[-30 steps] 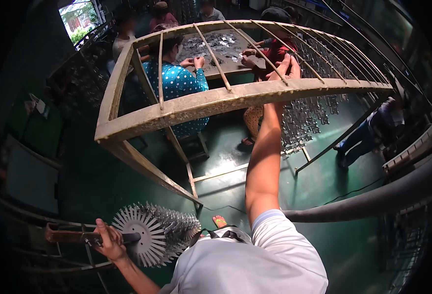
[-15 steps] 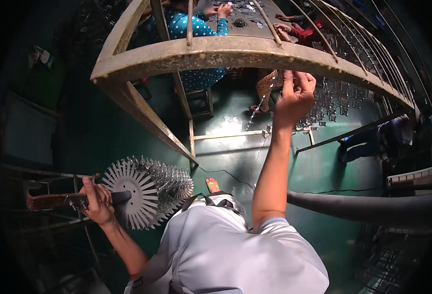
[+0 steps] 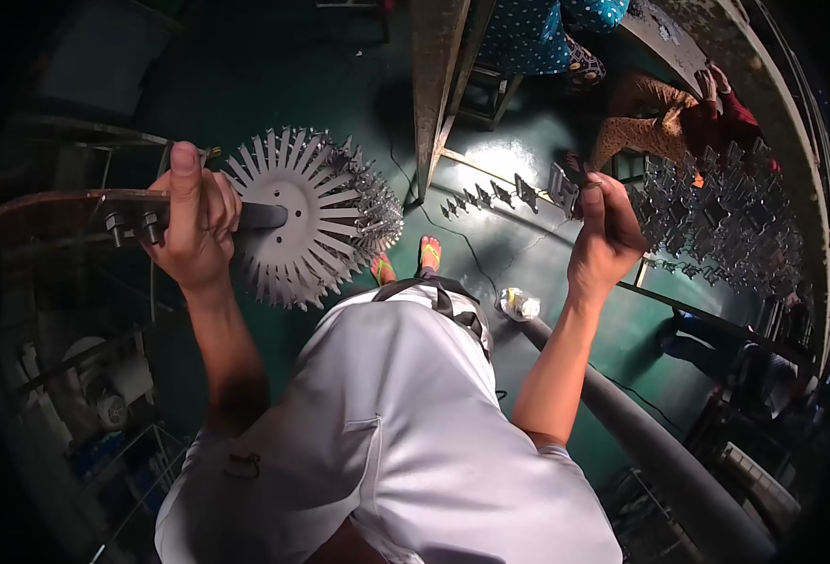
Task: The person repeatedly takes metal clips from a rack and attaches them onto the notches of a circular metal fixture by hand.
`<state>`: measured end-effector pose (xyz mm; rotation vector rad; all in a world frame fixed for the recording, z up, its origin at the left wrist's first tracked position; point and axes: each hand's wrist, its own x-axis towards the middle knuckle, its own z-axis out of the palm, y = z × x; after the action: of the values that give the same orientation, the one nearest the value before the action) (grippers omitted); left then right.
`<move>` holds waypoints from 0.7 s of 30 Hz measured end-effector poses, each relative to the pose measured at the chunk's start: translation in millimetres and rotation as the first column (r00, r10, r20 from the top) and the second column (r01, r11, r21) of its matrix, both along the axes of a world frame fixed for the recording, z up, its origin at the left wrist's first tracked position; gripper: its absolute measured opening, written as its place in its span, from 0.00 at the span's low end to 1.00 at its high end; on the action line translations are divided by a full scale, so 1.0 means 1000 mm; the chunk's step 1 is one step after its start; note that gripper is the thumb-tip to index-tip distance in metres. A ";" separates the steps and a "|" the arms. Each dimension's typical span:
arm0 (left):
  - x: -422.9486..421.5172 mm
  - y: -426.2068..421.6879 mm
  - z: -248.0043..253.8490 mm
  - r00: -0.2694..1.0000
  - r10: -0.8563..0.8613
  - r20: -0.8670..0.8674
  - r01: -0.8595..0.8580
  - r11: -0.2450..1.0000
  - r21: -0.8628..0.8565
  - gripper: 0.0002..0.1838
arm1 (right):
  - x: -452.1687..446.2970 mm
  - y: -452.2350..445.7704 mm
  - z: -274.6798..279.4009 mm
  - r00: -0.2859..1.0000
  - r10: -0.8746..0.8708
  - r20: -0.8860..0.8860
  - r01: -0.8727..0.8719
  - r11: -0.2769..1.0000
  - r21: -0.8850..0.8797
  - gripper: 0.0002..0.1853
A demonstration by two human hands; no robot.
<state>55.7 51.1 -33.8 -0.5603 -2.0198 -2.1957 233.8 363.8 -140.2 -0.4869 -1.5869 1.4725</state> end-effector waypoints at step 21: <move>0.003 0.006 0.010 0.999 0.012 0.035 -0.016 0.990 0.141 0.29 | -0.041 -0.130 -0.034 0.711 0.694 0.112 -0.690 0.720 -0.079 0.06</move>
<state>58.6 57.5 -23.8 -0.4936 -1.8585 -2.3318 192.8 233.8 -174.2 0.0321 -1.9786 2.0558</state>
